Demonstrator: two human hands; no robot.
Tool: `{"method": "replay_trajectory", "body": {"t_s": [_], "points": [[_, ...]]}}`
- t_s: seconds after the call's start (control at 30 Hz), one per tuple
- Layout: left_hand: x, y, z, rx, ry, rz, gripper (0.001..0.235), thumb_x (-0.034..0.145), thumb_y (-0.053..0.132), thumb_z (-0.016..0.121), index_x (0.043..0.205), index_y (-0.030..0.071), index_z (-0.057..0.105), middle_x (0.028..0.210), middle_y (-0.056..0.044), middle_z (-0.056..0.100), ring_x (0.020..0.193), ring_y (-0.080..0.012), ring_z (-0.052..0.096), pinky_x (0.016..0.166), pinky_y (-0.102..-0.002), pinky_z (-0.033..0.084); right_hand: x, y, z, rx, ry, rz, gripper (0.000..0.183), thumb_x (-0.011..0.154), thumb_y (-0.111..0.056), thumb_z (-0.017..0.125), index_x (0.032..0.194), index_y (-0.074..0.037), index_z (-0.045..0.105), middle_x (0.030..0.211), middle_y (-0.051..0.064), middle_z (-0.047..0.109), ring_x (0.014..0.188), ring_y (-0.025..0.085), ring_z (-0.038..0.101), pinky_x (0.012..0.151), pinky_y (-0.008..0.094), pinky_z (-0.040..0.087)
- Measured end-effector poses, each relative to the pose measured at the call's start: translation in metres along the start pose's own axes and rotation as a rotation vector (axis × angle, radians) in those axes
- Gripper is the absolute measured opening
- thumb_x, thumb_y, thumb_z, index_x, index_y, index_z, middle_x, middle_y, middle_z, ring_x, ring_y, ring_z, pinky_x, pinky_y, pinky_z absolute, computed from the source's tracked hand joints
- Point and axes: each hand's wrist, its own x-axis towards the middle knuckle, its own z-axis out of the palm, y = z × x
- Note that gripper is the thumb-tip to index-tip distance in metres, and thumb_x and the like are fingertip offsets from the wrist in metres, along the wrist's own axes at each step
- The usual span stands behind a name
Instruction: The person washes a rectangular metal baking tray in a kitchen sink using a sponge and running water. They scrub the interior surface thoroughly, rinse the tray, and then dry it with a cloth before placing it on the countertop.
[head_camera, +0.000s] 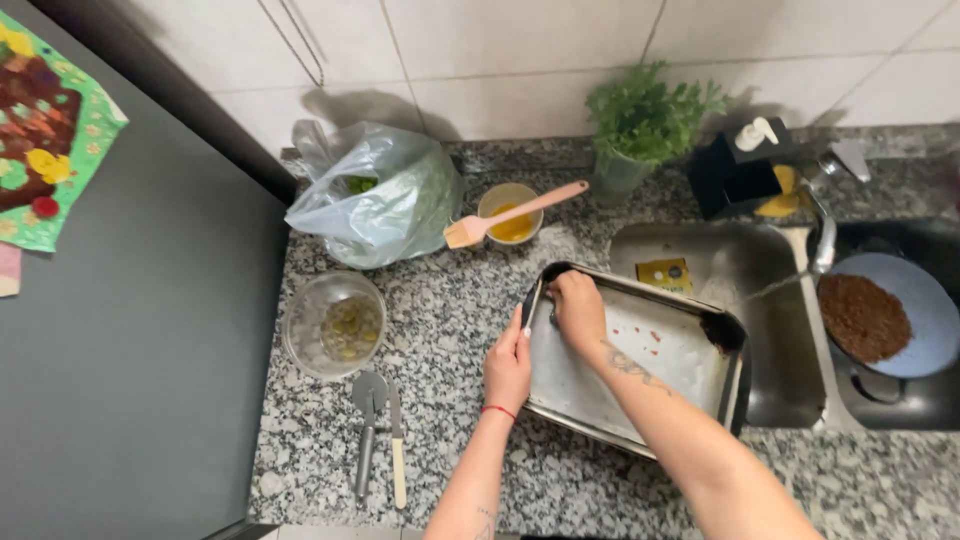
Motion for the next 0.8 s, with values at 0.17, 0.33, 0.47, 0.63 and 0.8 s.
{"method": "replay_trajectory", "body": {"t_s": [0.17,0.33,0.47,0.63,0.8], "points": [[0.000,-0.015,0.010,0.089,0.071,0.073,0.042,0.094,0.024,0.045,0.136,0.022,0.047,0.119,-0.014,0.061,0.103,-0.0351,0.060,0.085,-0.048,0.050,-0.060,-0.056,-0.025,0.117,-0.150,-0.122,0.007,0.085,-0.005,0.052,0.088,-0.009,0.056,0.094,0.010,0.058,0.099,0.030,0.056,0.085,0.037,0.048],[0.004,-0.013,0.011,0.095,0.022,0.104,0.043,0.094,0.023,0.045,0.137,0.024,0.045,0.118,-0.016,0.061,0.103,-0.0363,0.060,0.083,-0.049,0.052,-0.028,-0.011,-0.009,0.119,-0.194,-0.124,0.011,0.082,-0.004,0.053,0.087,-0.012,0.057,0.093,0.009,0.059,0.101,0.030,0.056,0.087,0.040,0.048],[-0.003,-0.010,0.005,0.070,-0.007,0.020,0.043,0.095,0.022,0.044,0.138,0.025,0.045,0.120,-0.014,0.061,0.105,-0.0346,0.059,0.085,-0.046,0.051,-0.047,-0.045,-0.030,0.207,-0.187,0.088,0.009,0.086,-0.009,0.051,0.082,-0.016,0.056,0.093,0.005,0.061,0.098,0.028,0.058,0.084,0.038,0.048],[-0.001,-0.010,0.006,0.081,0.021,0.042,0.042,0.093,0.024,0.046,0.136,0.025,0.047,0.119,-0.014,0.061,0.105,-0.0347,0.059,0.086,-0.046,0.051,-0.061,-0.057,-0.034,0.283,-0.384,-0.094,0.014,0.078,-0.007,0.056,0.087,-0.017,0.062,0.098,0.006,0.063,0.103,0.029,0.057,0.089,0.041,0.046],[0.000,0.000,0.004,0.013,0.007,0.025,0.041,0.094,0.023,0.046,0.135,0.025,0.049,0.119,-0.014,0.062,0.107,-0.0340,0.058,0.087,-0.044,0.050,-0.008,0.001,-0.010,0.125,-0.048,0.088,0.013,0.078,-0.012,0.067,0.072,-0.016,0.057,0.087,0.001,0.060,0.088,0.024,0.058,0.079,0.035,0.049]]}}
